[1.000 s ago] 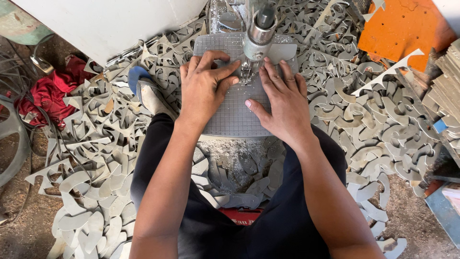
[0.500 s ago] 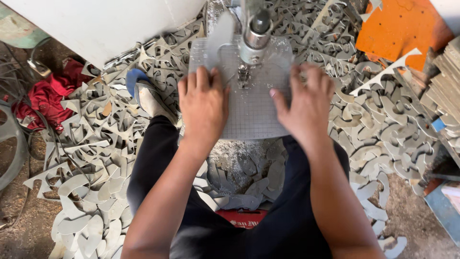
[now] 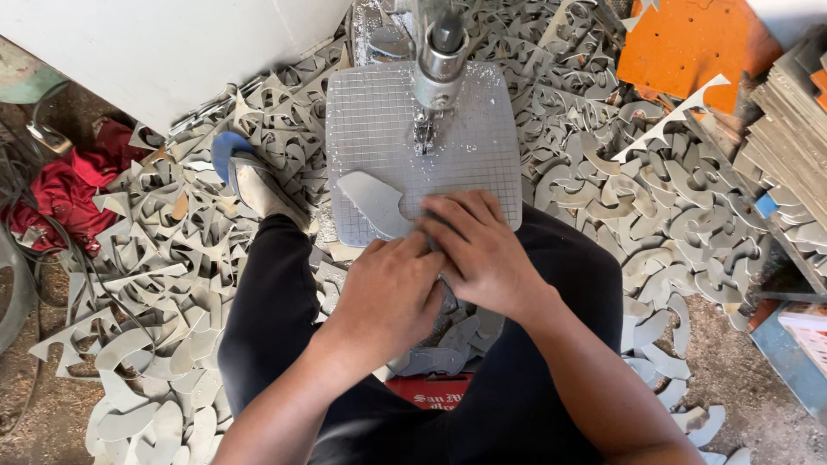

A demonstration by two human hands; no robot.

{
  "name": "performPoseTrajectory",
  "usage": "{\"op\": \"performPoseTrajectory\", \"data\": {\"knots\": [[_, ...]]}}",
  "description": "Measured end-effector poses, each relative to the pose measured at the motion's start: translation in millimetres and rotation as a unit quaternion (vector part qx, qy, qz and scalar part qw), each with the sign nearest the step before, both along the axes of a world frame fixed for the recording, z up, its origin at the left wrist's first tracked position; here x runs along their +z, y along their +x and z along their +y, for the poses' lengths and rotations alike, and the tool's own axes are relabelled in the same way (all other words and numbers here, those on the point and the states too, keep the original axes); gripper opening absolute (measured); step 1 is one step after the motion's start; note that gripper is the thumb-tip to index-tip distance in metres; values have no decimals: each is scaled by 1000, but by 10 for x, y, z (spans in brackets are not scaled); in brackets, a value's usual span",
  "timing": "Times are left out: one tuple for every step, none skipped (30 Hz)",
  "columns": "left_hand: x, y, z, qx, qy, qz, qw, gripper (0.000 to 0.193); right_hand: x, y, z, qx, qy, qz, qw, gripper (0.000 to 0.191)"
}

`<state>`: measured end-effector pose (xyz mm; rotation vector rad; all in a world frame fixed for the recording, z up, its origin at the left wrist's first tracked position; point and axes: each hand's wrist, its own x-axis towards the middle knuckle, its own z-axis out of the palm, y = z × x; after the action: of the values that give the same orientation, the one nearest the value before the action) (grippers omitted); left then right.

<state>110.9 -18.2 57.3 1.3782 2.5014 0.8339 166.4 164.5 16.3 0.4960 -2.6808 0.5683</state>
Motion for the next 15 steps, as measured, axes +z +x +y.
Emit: {"op": "performPoseTrajectory", "data": {"knots": [[27,-25,-17,-13,9,-24,1000,18,34,-4,35,0,7,-4,1000,47],[62,-57,-44,-6,28,-33,999,21,72,8,92,0,13,-7,1000,45],[105,-94,-82,1,45,-42,998,23,122,59,180,-6,-9,-25,1000,43],[152,-132,-122,7,62,-51,997,26,179,136,302,-12,-31,-43,999,40],[195,-177,-156,15,63,-46,997,26,235,231,450,-57,-18,-42,997,38],[235,-216,-186,23,65,-41,997,26,293,349,619,-102,-5,-42,994,36],[268,-243,-215,34,67,-39,996,27,378,494,827,-170,41,-43,984,41],[290,-259,-242,20,65,-43,997,27,406,613,967,-237,87,-45,967,47],[295,-272,-250,4,65,-49,997,27,420,727,1083,-263,117,-14,958,53],[283,-274,-247,-14,64,-54,996,28,458,846,1184,-291,147,16,945,59],[250,-262,-226,-65,76,-92,991,28,433,893,1224,-277,82,14,957,50],[195,-237,-210,-114,87,-129,981,28,406,901,1239,-261,16,13,965,41],[122,-191,-192,-162,95,-166,968,28,376,894,1217,-243,-54,10,968,31],[11,-129,-133,-207,22,-215,954,24,302,832,1153,-170,-136,-54,975,23],[-131,-63,-32,-250,-49,-258,932,21,204,728,1064,-91,-215,-112,966,15]]}}
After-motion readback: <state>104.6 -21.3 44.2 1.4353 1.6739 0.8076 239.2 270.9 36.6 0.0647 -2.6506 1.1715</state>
